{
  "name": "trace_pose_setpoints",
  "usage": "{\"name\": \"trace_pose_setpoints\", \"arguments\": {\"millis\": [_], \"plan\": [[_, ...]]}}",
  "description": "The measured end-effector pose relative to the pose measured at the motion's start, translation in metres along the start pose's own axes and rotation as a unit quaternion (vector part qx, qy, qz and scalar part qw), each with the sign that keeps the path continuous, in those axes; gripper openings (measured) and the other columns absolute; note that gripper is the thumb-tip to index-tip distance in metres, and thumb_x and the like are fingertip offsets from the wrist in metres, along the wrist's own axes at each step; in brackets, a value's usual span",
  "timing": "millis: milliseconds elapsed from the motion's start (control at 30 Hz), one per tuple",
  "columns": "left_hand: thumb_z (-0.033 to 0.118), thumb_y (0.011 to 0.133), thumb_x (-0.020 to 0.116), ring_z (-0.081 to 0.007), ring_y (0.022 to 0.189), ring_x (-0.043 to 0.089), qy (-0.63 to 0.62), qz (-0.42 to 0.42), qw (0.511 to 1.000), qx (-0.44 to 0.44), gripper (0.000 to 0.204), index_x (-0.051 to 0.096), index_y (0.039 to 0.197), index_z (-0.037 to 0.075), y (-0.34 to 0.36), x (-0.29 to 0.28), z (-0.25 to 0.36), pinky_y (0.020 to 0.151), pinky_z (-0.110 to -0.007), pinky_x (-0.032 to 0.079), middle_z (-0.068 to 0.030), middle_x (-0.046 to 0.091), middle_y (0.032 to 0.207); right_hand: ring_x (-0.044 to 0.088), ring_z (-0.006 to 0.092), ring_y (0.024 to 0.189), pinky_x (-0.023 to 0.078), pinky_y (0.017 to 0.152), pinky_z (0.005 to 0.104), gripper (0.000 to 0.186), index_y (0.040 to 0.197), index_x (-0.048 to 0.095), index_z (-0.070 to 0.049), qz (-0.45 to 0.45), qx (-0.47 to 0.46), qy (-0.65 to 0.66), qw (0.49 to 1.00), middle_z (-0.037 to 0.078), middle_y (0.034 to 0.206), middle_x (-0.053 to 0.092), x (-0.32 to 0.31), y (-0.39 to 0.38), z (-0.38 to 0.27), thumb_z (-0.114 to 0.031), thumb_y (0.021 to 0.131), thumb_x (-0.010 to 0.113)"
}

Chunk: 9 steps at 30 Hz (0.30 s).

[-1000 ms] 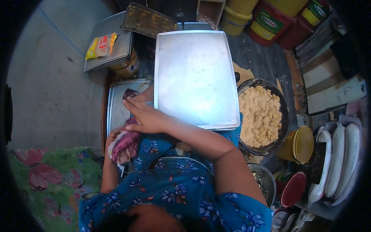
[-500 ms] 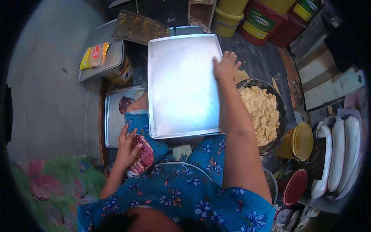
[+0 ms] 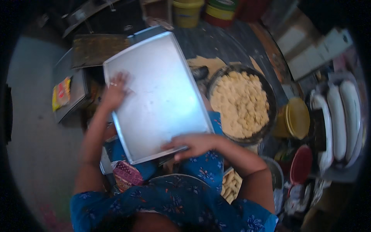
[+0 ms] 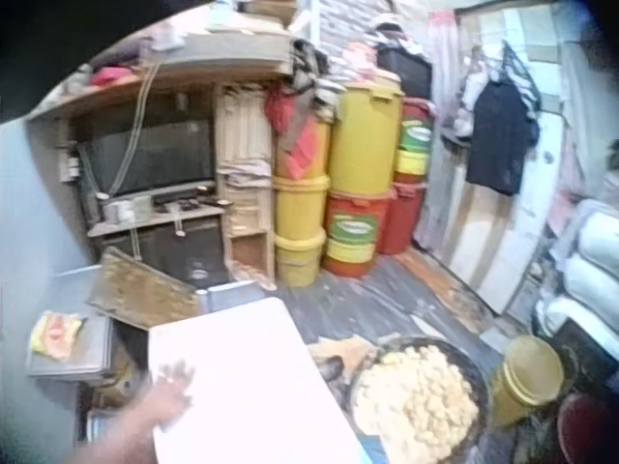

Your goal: The person places portions of dough onto a metal tray and then uses a cloth to wipe down another metal tray.

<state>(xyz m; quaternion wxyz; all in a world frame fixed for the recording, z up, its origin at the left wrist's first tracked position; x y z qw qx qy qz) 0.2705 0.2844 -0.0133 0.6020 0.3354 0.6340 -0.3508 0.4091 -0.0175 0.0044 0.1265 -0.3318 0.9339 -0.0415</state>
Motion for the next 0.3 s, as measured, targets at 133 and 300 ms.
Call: {"name": "trace_pose_setpoints", "arguments": {"millis": [133,300], "plan": [[0.065,0.089,0.028,-0.0408,0.139,0.016,0.12,0.111,0.9,-0.404,0.075,0.026,0.146,0.017,0.04,0.003,-0.186,0.109,-0.059,0.011,-0.0187,0.02,0.151,0.047,0.027,0.122,0.034,0.104,0.0385,0.044,0.129,0.051,-0.005,0.363,-0.025,-0.039,0.931,0.017,0.129,0.052,-0.057,-0.063,0.013,-0.02,0.089,0.06],[0.059,0.093,0.03,-0.0393,0.14,0.012,-0.022,0.228,0.972,-0.049,0.068,0.025,0.147,0.018,0.131,-0.019,-0.02,0.111,-0.055,0.008,-0.0184,0.016,0.152,0.054,0.0212,0.112,0.042,0.095,0.034,0.046,0.125,0.054,-0.003,0.76,0.072,0.128,0.634,0.012,0.123,0.058,-0.081,-0.173,0.13,-0.026,0.086,0.063]]}}
Point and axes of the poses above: each hand's wrist, its own y-axis towards the middle knuckle, its own x-axis out of the palm, z = x × y, the point moved 3 cm from there along y, towards the middle knuckle
